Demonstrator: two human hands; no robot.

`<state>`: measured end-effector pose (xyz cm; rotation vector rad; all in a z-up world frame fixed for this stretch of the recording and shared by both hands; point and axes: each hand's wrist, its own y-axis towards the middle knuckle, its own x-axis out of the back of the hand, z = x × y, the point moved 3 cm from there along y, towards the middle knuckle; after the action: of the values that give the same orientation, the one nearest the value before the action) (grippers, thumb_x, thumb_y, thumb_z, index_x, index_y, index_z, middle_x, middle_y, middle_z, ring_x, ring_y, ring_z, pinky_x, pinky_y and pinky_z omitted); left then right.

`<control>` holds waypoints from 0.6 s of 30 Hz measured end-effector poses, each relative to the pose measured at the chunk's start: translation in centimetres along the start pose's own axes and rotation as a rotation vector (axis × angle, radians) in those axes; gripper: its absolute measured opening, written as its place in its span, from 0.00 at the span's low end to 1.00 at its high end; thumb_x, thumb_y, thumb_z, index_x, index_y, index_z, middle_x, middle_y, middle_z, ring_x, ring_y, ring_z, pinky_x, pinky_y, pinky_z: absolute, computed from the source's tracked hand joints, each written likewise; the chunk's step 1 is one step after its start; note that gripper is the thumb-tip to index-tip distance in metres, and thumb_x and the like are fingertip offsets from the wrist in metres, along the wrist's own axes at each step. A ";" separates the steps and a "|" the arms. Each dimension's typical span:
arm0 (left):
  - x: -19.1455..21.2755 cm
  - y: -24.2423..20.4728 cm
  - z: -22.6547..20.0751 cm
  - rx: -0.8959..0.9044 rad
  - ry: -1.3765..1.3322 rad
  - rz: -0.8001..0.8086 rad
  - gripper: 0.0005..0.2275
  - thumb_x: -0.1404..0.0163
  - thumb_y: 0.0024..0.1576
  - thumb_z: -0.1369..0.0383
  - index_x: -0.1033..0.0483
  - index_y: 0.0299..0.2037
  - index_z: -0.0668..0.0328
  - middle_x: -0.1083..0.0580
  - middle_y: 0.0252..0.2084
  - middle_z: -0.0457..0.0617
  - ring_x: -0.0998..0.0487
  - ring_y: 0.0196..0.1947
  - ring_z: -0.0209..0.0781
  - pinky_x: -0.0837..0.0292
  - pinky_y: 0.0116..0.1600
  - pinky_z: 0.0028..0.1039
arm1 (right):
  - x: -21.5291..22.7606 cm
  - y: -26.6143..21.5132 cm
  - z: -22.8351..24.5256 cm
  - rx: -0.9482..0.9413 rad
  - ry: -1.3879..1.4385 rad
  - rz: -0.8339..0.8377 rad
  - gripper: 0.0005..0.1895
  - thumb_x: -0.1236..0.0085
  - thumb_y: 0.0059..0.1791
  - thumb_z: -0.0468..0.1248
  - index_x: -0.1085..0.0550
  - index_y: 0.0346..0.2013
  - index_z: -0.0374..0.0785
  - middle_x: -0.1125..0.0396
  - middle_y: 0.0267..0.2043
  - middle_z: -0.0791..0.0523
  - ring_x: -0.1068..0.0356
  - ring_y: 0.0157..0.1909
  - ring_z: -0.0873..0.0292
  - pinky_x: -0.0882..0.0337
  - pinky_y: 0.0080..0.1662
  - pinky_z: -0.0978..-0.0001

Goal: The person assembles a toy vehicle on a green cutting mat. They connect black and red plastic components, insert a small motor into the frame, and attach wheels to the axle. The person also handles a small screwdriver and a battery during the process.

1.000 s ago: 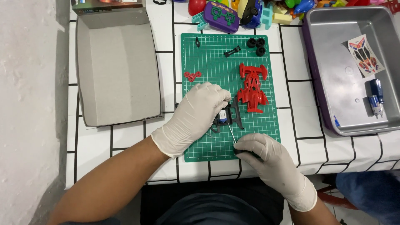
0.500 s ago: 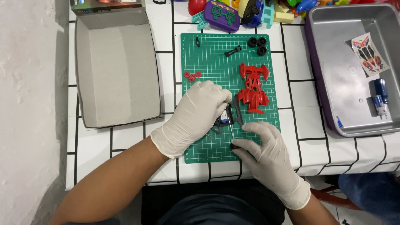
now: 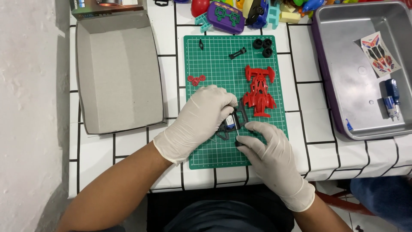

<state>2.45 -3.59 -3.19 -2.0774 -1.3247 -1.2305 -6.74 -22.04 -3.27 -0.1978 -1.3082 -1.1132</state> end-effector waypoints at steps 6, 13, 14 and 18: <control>0.9 -0.2 -0.4 0.076 -0.180 -0.020 0.07 0.49 0.57 0.73 0.18 0.40 0.55 0.18 0.40 0.46 0.22 0.44 0.48 0.29 0.50 0.40 | -0.1 0.0 -0.2 0.008 -0.015 -0.017 0.13 0.36 0.52 0.37 0.28 0.50 0.47 0.34 0.56 0.51 0.29 0.52 0.48 0.28 0.49 0.56; 0.9 -0.2 -0.3 0.117 -0.209 -0.023 0.06 0.50 0.57 0.72 0.19 0.39 0.53 0.18 0.37 0.44 0.23 0.41 0.47 0.30 0.47 0.39 | -0.2 0.0 -0.5 0.007 0.022 -0.013 0.12 0.38 0.52 0.37 0.27 0.50 0.46 0.34 0.56 0.50 0.29 0.53 0.47 0.28 0.50 0.54; 1.0 -0.2 -0.4 0.129 -0.205 -0.019 0.07 0.51 0.57 0.72 0.19 0.39 0.53 0.18 0.37 0.44 0.23 0.41 0.46 0.30 0.47 0.39 | -0.3 0.1 -0.5 0.003 0.015 -0.014 0.12 0.38 0.52 0.37 0.27 0.49 0.45 0.34 0.55 0.50 0.29 0.52 0.47 0.27 0.50 0.54; 1.1 -0.2 -0.6 0.137 -0.197 -0.030 0.08 0.52 0.57 0.72 0.18 0.38 0.53 0.18 0.36 0.43 0.23 0.40 0.46 0.30 0.47 0.39 | -0.2 0.4 -0.4 0.003 0.018 -0.029 0.11 0.38 0.52 0.36 0.27 0.49 0.44 0.34 0.55 0.49 0.29 0.52 0.46 0.27 0.49 0.53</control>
<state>2.17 -3.29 -1.99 -2.1313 -1.4866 -0.9371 -6.17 -21.99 -3.35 -0.1665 -1.3002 -1.1345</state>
